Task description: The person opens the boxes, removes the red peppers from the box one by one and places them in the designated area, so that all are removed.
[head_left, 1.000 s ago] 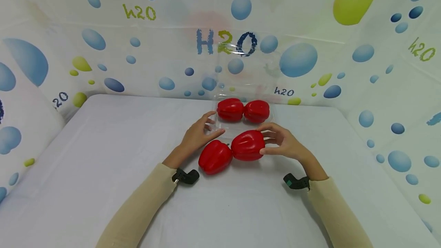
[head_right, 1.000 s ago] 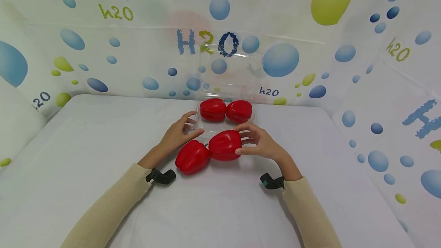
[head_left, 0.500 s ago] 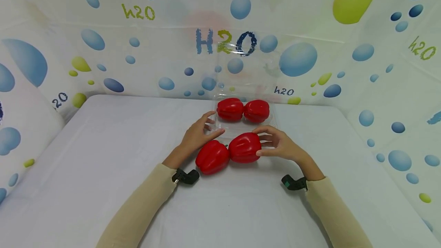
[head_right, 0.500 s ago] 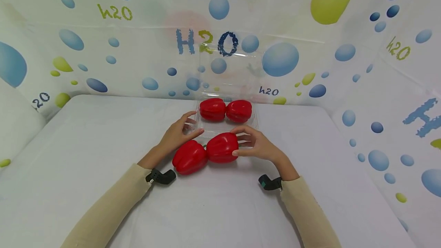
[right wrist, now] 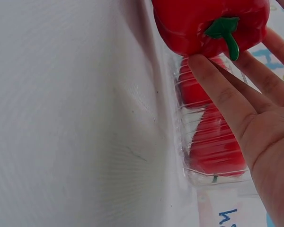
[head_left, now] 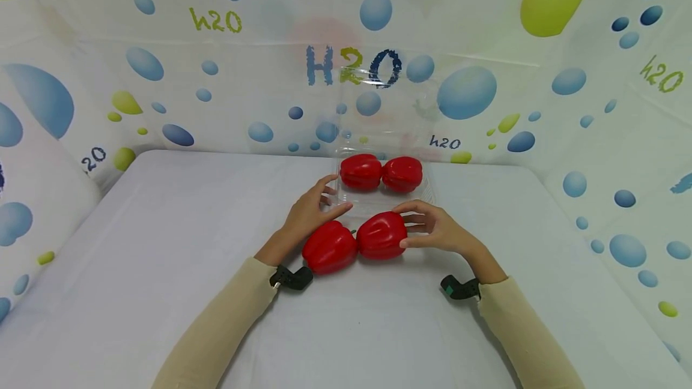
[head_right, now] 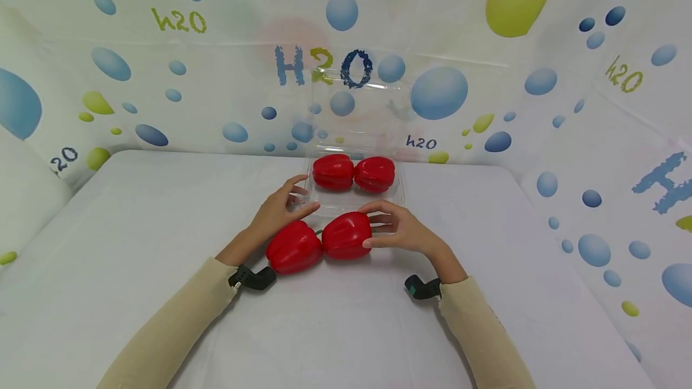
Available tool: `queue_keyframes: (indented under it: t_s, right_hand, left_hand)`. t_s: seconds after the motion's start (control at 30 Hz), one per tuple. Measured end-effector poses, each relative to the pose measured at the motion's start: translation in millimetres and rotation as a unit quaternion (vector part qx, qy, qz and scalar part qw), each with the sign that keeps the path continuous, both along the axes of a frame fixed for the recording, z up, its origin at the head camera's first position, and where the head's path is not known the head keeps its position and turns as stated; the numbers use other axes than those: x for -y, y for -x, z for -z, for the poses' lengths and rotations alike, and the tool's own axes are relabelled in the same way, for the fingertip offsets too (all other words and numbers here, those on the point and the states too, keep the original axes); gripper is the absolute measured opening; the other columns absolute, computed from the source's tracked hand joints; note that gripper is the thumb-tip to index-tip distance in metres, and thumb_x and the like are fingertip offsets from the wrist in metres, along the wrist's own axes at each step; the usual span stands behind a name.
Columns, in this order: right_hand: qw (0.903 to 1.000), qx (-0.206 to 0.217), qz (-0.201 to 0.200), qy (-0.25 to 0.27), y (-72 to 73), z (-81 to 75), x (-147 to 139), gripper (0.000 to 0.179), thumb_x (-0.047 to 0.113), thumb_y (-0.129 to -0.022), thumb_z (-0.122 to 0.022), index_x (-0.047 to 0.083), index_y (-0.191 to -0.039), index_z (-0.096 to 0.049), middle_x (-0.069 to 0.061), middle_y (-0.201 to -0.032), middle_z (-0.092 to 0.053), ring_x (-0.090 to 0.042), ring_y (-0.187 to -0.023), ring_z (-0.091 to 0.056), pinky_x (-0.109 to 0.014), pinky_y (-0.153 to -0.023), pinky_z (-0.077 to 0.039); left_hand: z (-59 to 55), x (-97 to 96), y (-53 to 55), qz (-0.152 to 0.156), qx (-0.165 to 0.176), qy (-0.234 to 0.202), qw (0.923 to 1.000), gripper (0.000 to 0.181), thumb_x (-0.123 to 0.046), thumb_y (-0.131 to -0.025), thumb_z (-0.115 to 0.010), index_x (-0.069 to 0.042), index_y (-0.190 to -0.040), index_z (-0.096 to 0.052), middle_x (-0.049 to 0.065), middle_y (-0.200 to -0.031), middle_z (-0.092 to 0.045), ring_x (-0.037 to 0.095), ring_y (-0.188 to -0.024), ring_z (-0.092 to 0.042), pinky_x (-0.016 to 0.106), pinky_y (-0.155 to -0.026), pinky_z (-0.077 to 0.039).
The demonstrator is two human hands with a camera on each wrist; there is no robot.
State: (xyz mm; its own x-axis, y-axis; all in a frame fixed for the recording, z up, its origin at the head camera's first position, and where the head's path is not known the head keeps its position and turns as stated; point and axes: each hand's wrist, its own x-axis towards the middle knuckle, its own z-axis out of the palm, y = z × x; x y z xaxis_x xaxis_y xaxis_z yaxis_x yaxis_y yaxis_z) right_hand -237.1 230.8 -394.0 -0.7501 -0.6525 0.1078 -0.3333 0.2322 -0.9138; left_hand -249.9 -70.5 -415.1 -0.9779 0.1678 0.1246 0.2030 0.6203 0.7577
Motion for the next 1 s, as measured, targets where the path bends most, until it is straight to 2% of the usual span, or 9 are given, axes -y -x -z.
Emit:
queue_keyframes:
  t_s: [0.3, 1.0]
  right_hand:
    - [0.9997, 0.005, -0.021, -0.014, -0.3, 2.1, 0.1, 0.067, 0.01, -0.079, -0.079, -0.002, -0.137, -0.047, -0.012, -0.135, -0.052, -0.036, -0.122, -0.053, -0.036, -0.092, -0.054]
    - [0.9988, -0.001, -0.043, -0.024, -2.1, -3.8, -1.2, 0.068, 0.01, -0.08, -0.078, -0.005, -0.137, -0.045, -0.017, -0.135, -0.051, -0.038, -0.12, -0.053, -0.039, -0.091, -0.054]
  left_hand:
    - [0.5, -0.3, 0.0, 0.001, 0.004, -0.003, 1.0, 0.077, -0.047, -0.085, -0.069, -0.024, -0.149, -0.034, 0.008, -0.131, -0.058, 0.027, -0.116, -0.059, 0.047, -0.092, -0.053]
    - [0.6, -1.1, -1.7, 0.002, 0.009, -0.008, 0.9999, 0.076, -0.048, -0.086, -0.069, -0.025, -0.149, -0.033, 0.008, -0.131, -0.059, 0.027, -0.116, -0.058, 0.049, -0.093, -0.052]
